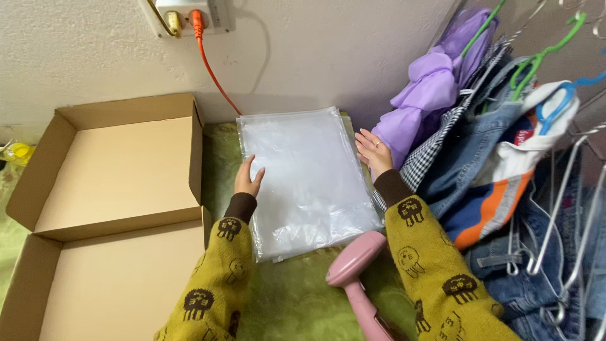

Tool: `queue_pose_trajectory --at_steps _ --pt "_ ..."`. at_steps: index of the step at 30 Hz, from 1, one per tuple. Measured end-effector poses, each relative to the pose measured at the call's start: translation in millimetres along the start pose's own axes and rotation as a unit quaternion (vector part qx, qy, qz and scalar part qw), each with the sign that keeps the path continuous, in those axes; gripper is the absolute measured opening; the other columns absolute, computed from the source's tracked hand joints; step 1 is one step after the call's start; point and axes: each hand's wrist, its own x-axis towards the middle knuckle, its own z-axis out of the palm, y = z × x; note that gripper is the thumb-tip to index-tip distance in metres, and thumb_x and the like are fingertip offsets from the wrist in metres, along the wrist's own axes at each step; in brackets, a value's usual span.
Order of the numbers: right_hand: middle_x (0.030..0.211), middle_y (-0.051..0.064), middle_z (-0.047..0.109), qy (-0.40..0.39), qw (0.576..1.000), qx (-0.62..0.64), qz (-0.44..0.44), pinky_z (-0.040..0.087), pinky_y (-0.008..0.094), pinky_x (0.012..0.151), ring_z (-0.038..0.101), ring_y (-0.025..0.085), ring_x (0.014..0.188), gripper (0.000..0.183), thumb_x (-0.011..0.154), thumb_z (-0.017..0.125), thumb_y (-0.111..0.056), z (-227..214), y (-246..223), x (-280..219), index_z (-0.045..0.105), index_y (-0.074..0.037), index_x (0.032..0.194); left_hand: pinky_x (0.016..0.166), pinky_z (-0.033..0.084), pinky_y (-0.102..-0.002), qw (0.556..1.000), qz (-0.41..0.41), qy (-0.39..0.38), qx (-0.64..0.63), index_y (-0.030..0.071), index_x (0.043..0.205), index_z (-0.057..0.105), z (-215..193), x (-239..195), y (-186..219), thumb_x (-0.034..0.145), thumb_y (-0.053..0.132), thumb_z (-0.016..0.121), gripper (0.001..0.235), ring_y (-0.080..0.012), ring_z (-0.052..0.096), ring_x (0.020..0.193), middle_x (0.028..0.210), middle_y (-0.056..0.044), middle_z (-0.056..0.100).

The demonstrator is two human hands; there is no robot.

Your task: The person opens a cardboard box on a table, removes a plastic-wrapped orange t-shirt, and places it on a hanger. The person also handles a clear plastic bag and moves the box on the table.

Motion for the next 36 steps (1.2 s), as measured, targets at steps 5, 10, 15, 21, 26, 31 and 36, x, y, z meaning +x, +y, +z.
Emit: queue_pose_trajectory --at_steps 5,10,15,21,26,31,36 --pt "0.118 0.005 0.055 0.004 0.999 0.018 -0.040 0.047 0.017 0.076 0.054 0.013 0.107 0.044 0.081 0.053 -0.001 -4 -18 -55 0.047 -0.017 0.122 0.085 0.046 -0.041 0.993 -0.057 0.030 -0.102 0.018 0.122 0.047 -37 -31 26 0.084 0.028 0.058 0.040 -0.0283 0.053 0.104 0.116 -0.006 0.054" --pt "0.112 0.008 0.059 0.009 0.996 0.064 -0.063 0.048 0.021 0.076 0.058 0.015 0.103 0.035 0.082 0.055 -0.004 -6 -20 -112 0.051 -0.014 0.116 0.081 0.049 -0.036 0.980 -0.104 0.038 -0.165 0.026 0.117 0.049 -74 -66 49 0.087 0.030 0.055 0.031 -0.0194 0.055 0.102 0.111 0.005 0.058" --pt "0.109 0.010 0.060 0.006 0.994 0.087 -0.068 0.047 0.026 0.080 0.057 0.020 0.103 0.030 0.083 0.054 -0.006 13 -32 -189 0.053 -0.009 0.113 0.071 0.049 -0.027 0.970 -0.089 0.070 -0.216 0.022 0.109 0.054 -122 -124 64 0.090 0.027 0.052 0.020 -0.0153 0.060 0.089 0.099 0.001 0.063" --pt "0.107 0.010 0.060 -0.040 0.988 0.141 -0.055 0.047 0.026 0.081 0.058 0.020 0.104 0.027 0.082 0.056 -0.008 71 -41 -267 0.055 -0.012 0.109 0.070 0.047 -0.024 0.958 -0.121 0.102 -0.237 0.018 0.107 0.053 -218 -215 82 0.092 0.025 0.048 0.017 -0.0141 0.061 0.083 0.094 -0.002 0.064" --pt "0.106 0.010 0.061 -0.062 0.983 0.169 -0.025 0.048 0.025 0.080 0.059 0.019 0.101 0.026 0.082 0.054 -0.007 111 -39 -319 0.055 -0.011 0.108 0.068 0.046 -0.022 0.951 -0.148 0.159 -0.221 0.018 0.105 0.053 -287 -272 64 0.093 0.024 0.046 0.015 -0.0138 0.062 0.080 0.090 -0.002 0.064" --pt "0.106 0.010 0.061 -0.071 0.980 0.184 -0.015 0.049 0.024 0.079 0.060 0.018 0.099 0.025 0.083 0.053 -0.009 131 -31 -343 0.055 -0.012 0.108 0.067 0.047 -0.022 0.938 -0.169 0.207 -0.221 0.017 0.103 0.053 -330 -304 32 0.094 0.026 0.046 0.015 -0.0145 0.062 0.078 0.089 -0.004 0.064" --pt "0.107 0.010 0.061 -0.052 0.978 0.199 -0.020 0.051 0.025 0.078 0.060 0.018 0.098 0.024 0.085 0.051 -0.010 149 -23 -344 0.054 -0.012 0.108 0.064 0.048 -0.020 0.932 -0.174 0.218 -0.230 0.016 0.103 0.053 -362 -306 0 0.094 0.028 0.045 0.017 -0.0130 0.063 0.076 0.087 -0.004 0.064"
